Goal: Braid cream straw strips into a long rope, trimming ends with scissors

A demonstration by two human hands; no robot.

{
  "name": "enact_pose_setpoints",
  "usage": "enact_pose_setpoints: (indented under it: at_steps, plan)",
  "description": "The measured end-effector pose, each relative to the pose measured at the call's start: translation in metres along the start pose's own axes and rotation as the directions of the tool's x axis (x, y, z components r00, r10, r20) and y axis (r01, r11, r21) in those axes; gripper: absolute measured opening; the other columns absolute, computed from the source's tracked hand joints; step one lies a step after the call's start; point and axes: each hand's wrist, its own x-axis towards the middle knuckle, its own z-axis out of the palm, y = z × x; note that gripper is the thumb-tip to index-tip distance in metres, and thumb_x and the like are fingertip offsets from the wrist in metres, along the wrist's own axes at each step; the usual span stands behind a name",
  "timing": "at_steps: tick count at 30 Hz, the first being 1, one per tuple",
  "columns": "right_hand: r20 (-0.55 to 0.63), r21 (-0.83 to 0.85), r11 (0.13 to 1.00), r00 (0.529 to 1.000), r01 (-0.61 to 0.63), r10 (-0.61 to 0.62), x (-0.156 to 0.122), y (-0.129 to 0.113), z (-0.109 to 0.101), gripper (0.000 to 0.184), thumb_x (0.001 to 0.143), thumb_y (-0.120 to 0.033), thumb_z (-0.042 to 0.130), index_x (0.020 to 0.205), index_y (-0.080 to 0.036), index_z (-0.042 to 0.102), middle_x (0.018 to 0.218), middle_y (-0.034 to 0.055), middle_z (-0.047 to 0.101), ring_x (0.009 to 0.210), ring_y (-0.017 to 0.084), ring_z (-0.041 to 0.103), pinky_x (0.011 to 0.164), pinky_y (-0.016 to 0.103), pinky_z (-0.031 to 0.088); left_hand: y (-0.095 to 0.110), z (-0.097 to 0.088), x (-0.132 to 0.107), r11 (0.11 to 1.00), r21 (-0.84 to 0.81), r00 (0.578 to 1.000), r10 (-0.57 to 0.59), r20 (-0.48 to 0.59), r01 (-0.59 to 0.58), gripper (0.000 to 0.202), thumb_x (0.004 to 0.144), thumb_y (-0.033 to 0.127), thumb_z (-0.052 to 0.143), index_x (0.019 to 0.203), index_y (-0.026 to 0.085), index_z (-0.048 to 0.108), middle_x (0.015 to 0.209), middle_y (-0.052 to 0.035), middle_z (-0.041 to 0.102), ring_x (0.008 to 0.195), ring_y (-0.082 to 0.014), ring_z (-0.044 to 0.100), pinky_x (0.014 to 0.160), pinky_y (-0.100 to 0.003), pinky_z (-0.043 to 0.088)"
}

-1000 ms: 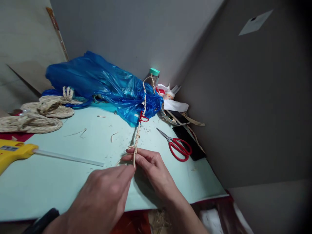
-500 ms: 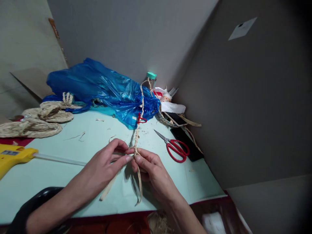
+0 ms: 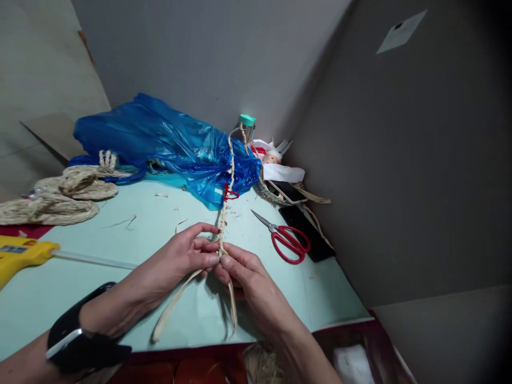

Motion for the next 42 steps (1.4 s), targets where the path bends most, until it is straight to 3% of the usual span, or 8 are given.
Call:
enact_pose_setpoints:
  at_steps: [7,15,23,27,30,32,37,42]
  plan:
    - [-0.071,-0.289,0.951,0.988,0.11,-0.136,0.001,0.008,0.004,0.026,0.099,-0.031,0.04,0.078,-0.019,0.049,0.07,-0.0025,0.048,0.062,0.01,0.039,0.057,0.022,0.031,0.003,0.002,-0.003,0.992,-0.102,0.997,-0.079,-0.019,0.077,0.043,0.069,0.015,0.071,0.105,0.018,0.047,0.074,0.0002,0.064,0.059,-0.0123,0.058,0.056,-0.025,0.039]
    - [-0.154,-0.472,0.875,0.966,0.113,-0.208,-0.002,0.01,0.009,0.018,0.1,-0.03,0.038,0.093,-0.02,0.05,0.072,-0.0026,0.051,0.067,0.013,0.048,0.064,0.024,0.037,0.005,0.01,-0.004,0.919,-0.343,0.977,-0.213,-0.021,0.193,0.019,0.067,0.01,0.068,0.081,0.013,0.055,0.056,0.0087,0.04,0.043,0.0001,0.023,0.042,-0.016,0.015]
    - [-0.187,-0.756,0.654,0.956,0.007,-0.227,-0.01,0.006,0.014,0.015,0.1,-0.026,0.033,0.089,-0.022,0.042,0.069,-0.0016,0.054,0.056,0.014,0.044,0.053,0.025,0.027,-0.002,0.009,-0.003,0.948,-0.258,0.98,-0.197,-0.024,0.184,0.028,0.067,0.023,0.079,0.072,0.014,0.053,0.053,0.012,0.03,0.044,0.0,0.017,0.039,-0.014,0.013]
    - [-0.125,-0.91,0.415,0.951,0.005,-0.284,-0.011,0.01,0.009,0.014,0.097,-0.02,0.038,0.086,-0.022,0.046,0.065,-0.002,0.055,0.052,0.014,0.043,0.051,0.026,0.022,-0.002,0.007,-0.003,0.963,-0.184,0.977,-0.209,-0.036,0.199,0.026,0.069,0.025,0.077,0.067,0.014,0.053,0.052,0.0093,0.038,0.041,0.0006,0.02,0.037,-0.015,0.01]
    - [-0.044,-0.992,0.127,0.897,0.013,-0.439,-0.014,0.01,0.004,0.015,0.096,-0.017,0.044,0.083,-0.021,0.051,0.067,-0.0004,0.057,0.053,0.014,0.045,0.052,0.028,0.019,-0.002,0.006,-0.002,0.976,-0.111,0.979,-0.195,-0.063,0.187,0.018,0.075,0.025,0.07,0.072,0.013,0.057,0.056,0.0031,0.054,0.038,0.0008,0.021,0.037,-0.017,0.007]
    - [0.0,-1.0,0.0,0.845,-0.001,-0.535,-0.018,0.008,0.006,0.017,0.095,-0.015,0.046,0.08,-0.02,0.053,0.066,0.001,0.057,0.056,0.016,0.047,0.052,0.03,0.019,-0.003,0.007,-0.003,0.986,-0.057,0.983,-0.159,-0.093,0.155,0.014,0.077,0.024,0.067,0.075,0.013,0.059,0.064,-0.0009,0.062,0.037,0.0008,0.022,0.037,-0.018,0.008]
    - [0.148,-0.988,-0.136,0.727,0.075,-0.67,-0.026,0.017,0.026,0.022,0.09,-0.004,0.042,0.081,-0.017,0.057,0.068,0.0039,0.056,0.061,0.019,0.049,0.056,0.031,0.027,-0.006,0.008,-0.008,0.996,0.01,0.986,-0.092,-0.139,0.094,0.015,0.079,0.025,0.066,0.074,0.012,0.065,0.047,0.0061,0.046,0.038,-0.0015,0.026,0.04,-0.018,0.012]
    - [0.272,-0.96,-0.236,0.696,0.149,-0.665,-0.021,0.039,0.034,0.024,0.087,-0.001,0.04,0.085,-0.013,0.06,0.07,0.0065,0.057,0.062,0.02,0.048,0.057,0.033,0.031,-0.008,0.003,-0.012,0.99,-0.121,0.994,-0.082,-0.067,0.073,0.012,0.079,0.023,0.069,0.076,0.011,0.069,0.055,0.0042,0.05,0.044,-0.0026,0.025,0.044,-0.018,0.021]
